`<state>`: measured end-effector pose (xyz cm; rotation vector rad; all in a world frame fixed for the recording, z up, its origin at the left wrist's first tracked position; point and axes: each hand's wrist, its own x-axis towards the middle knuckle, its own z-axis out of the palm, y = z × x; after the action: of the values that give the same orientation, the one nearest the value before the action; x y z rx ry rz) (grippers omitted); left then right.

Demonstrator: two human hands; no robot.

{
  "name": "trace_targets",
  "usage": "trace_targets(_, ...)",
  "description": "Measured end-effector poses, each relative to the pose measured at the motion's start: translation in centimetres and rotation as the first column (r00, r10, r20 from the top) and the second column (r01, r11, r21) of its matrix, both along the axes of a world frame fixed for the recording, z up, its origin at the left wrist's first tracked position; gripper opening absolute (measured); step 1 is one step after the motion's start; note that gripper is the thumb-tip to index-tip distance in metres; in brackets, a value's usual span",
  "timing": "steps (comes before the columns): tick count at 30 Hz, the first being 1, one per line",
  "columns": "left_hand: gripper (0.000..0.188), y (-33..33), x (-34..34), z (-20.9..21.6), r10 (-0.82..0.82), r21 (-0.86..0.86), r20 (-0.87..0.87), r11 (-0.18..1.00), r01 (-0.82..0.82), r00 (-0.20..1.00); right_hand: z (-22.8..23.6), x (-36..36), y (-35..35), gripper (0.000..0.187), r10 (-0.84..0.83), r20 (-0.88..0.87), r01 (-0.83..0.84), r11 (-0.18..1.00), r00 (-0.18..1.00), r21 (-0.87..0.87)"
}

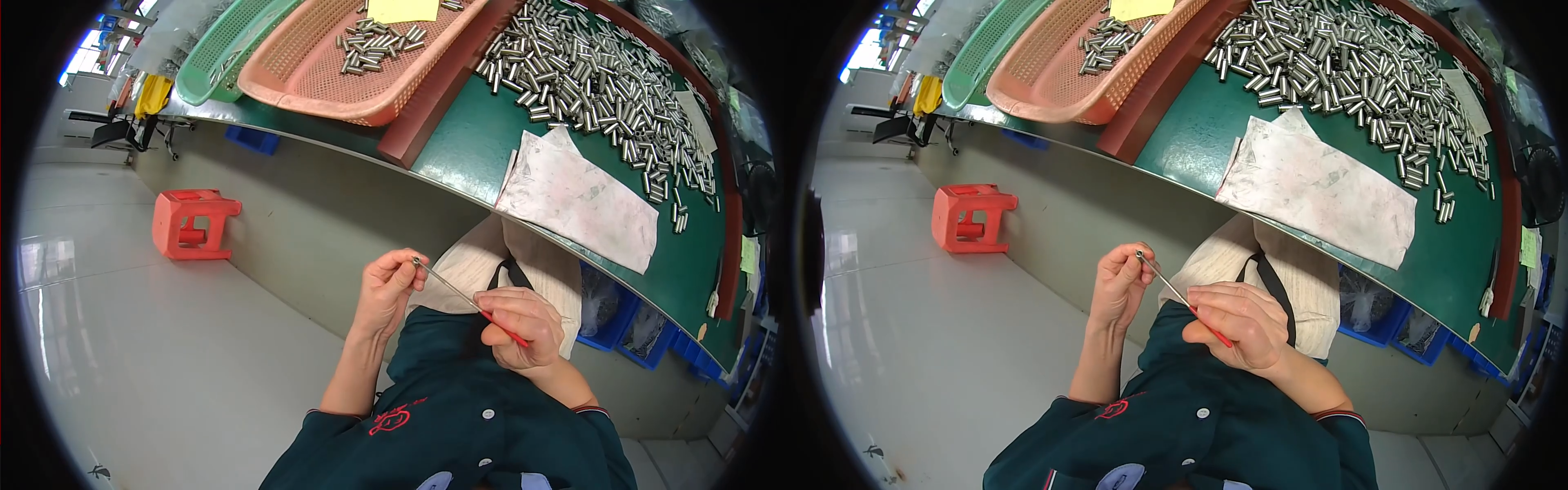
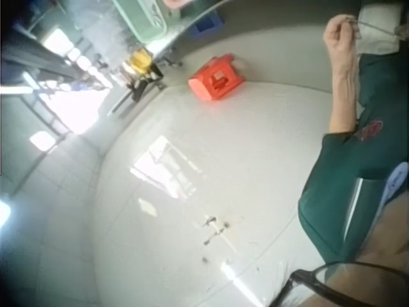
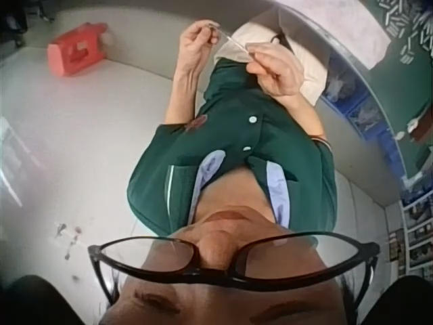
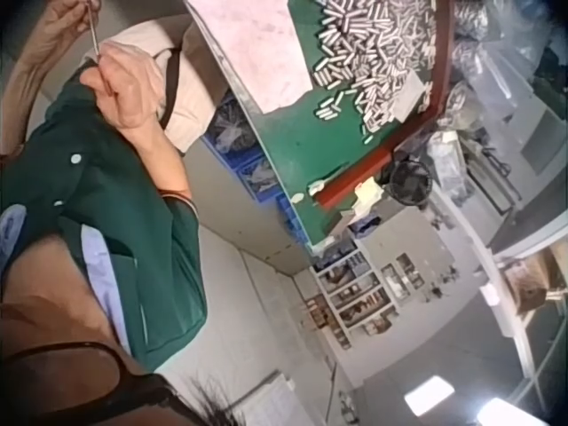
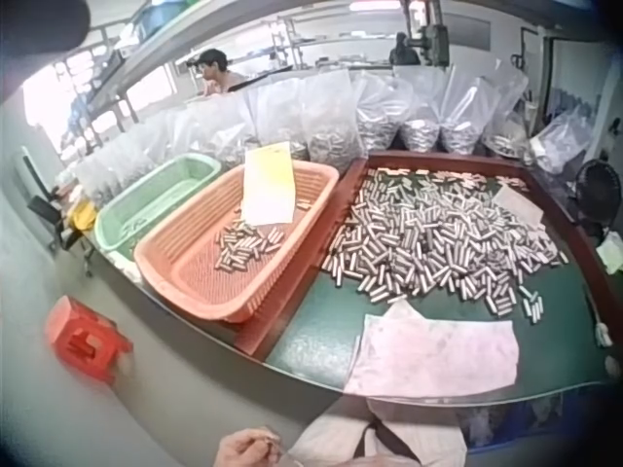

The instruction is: The recorder uses a thin metal pick to inspect and handle small metal hardware cylinders on a manufacturing workbench.

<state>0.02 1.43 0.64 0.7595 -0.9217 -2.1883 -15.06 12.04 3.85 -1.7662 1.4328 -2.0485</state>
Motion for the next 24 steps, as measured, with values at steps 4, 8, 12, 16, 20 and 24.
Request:
trace_targets(4, 0.013, -0.4, 0.3, 0.2, -0.013, 0.062, -0.039, 0.998, 0.015, 0.999, 0.5, 0.0, -0.1, 0.015, -0.015, -0.002, 0.015, 0.994, 1.0, 0.109)
trace_targets(8, 0.014, -0.7, 0.0, 0.0, 0.06, 0.105, -0.047, 0.993, -0.055, 0.997, 0.0, 0.0, 0.2, 0.009, 0.017, 0.054, -0.017, 1.0, 0.998, 0.008)
trace_targets(12, 0.014, -1.3, -1.2, 1.2, 0.201, -0.103, 0.176, 0.977, -0.185, 0.964, 0.4, -1.5, 0.7, 0.009, -0.085, 0.033, 0.087, 0.995, 0.996, -0.051)
trace_targets(16, 0.012, -1.2, -3.1, 4.1, 0.333, -0.57, 0.332, 0.816, -0.094, 0.883, 1.4, -4.6, 1.7, 0.013, -0.376, 0.189, 0.396, 0.914, 0.907, -0.087)
trace_targets(20, 0.013, -1.4, -8.5, 7.1, 0.315, -0.908, 0.214, 0.413, 0.07, 0.925, 1.4, -8.9, 1.4, 0.01, -0.55, 0.434, 0.645, 0.757, 0.714, -0.101)
trace_targets(24, 0.019, -0.6, -13.0, 9.3, 0.257, -0.987, 0.127, 0.132, 0.095, 0.958, 1.6, -10.5, 2.0, 0.013, -0.498, 0.549, 0.632, 0.772, 0.671, -0.072)
